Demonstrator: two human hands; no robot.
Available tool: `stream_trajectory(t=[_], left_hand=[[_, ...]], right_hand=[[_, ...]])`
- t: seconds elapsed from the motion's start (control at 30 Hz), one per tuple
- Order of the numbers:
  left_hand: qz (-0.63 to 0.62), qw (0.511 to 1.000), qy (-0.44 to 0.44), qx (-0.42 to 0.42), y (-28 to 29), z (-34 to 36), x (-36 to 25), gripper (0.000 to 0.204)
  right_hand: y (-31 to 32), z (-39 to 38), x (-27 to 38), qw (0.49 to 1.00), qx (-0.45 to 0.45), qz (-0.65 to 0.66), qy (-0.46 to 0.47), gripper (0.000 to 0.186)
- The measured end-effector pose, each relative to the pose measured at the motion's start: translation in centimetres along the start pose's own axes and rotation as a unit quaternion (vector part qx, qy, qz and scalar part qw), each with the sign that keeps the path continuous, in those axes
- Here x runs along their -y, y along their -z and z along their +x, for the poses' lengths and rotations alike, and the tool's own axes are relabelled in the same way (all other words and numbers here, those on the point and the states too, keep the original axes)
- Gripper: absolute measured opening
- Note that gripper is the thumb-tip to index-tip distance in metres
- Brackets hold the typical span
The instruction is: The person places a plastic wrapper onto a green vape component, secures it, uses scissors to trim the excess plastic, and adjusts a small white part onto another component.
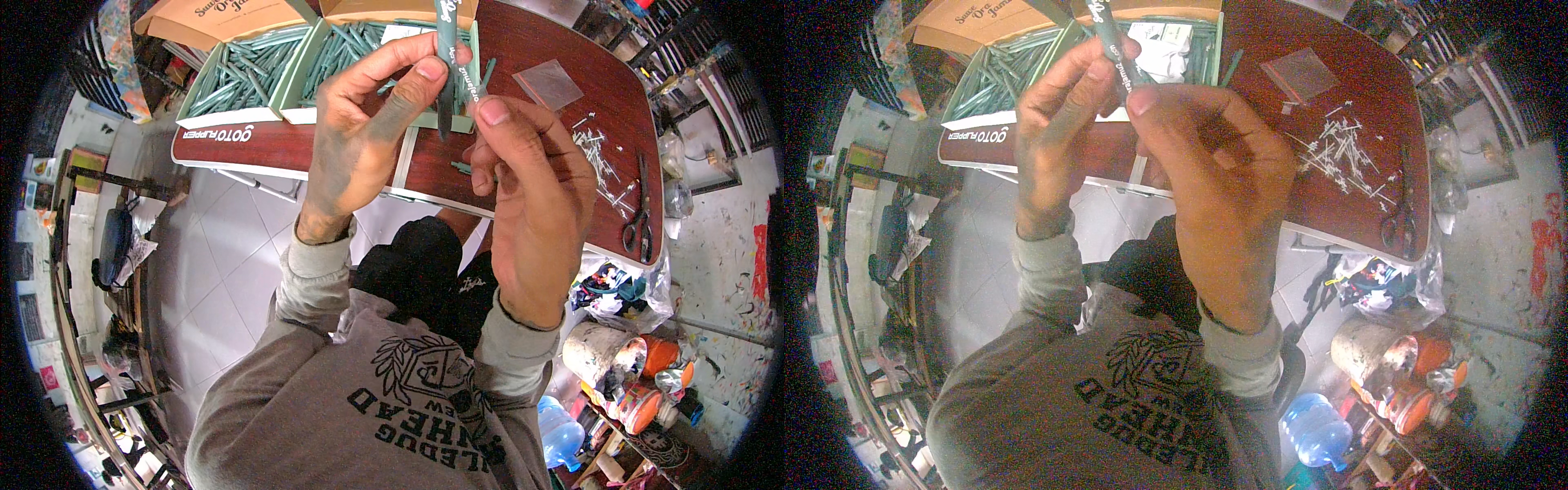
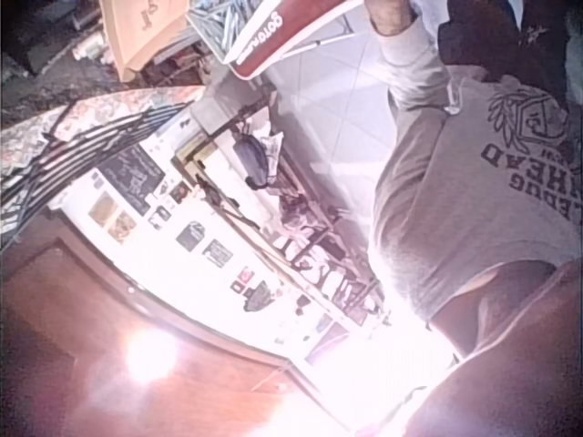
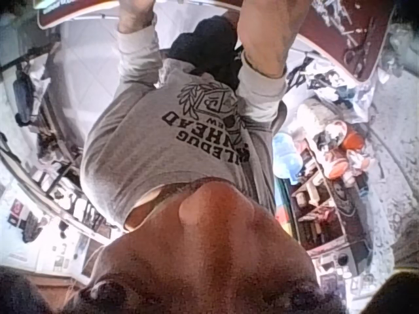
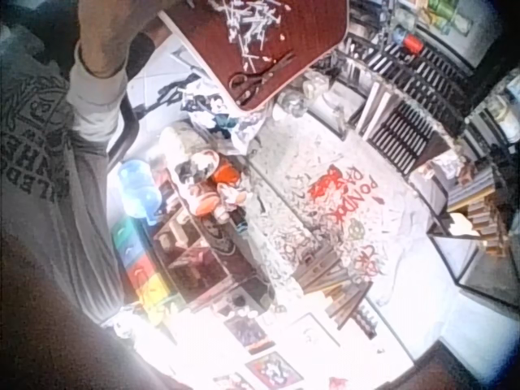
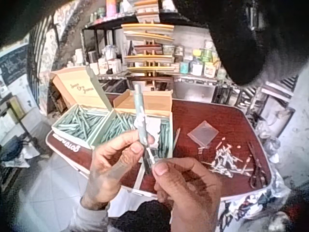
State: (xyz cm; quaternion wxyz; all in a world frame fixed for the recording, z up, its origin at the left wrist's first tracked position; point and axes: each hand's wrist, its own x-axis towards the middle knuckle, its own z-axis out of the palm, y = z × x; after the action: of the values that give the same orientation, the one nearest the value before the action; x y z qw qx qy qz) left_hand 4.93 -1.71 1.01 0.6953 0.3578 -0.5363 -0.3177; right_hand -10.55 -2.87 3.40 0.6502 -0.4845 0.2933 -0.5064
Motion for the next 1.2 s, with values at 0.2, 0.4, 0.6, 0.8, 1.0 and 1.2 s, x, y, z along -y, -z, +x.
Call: stream_trajectory(t=[0.2, 0.4, 0.6, 0.8, 1.0, 1.2], left_hand=[[-0.017, 0.999, 0.023, -0.036, -1.0, -0.5, 0.6, 0.026], [-0.031, 0.998, 0.028, -0.046, -1.2, -0.8, 1.6, 0.028], [0.014, 0.997, 0.046, -0.061, -1.2, -0.8, 1.7, 0.03], [0.005, 0.996, 0.046, -0.082, -1.0, -1.1, 2.2, 0.032], [-0.065, 0.992, 0.065, -0.084, -1.0, -0.9, 2.9, 0.028], [-0.07, 0.986, 0.086, -0.122, -1.2, -1.1, 2.3, 0.027]], right_hand=[[-0.2, 0.0, -0.4, 0.999, -0.035, 0.031, 0.005, 0.016], [-0.1, 0.1, -0.7, 0.999, -0.045, 0.024, 0.011, 0.015], [-0.1, 0.3, -1.2, 0.997, -0.063, 0.035, -0.007, 0.014], [-0.2, 0.3, -1.7, 0.997, -0.05, 0.056, -0.02, 0.013], [-0.8, 0.6, -2.5, 0.995, -0.05, 0.078, -0.032, 0.012], [1.3, 0.4, -5.2, 0.991, 0.094, -0.079, -0.047, 0.022]])
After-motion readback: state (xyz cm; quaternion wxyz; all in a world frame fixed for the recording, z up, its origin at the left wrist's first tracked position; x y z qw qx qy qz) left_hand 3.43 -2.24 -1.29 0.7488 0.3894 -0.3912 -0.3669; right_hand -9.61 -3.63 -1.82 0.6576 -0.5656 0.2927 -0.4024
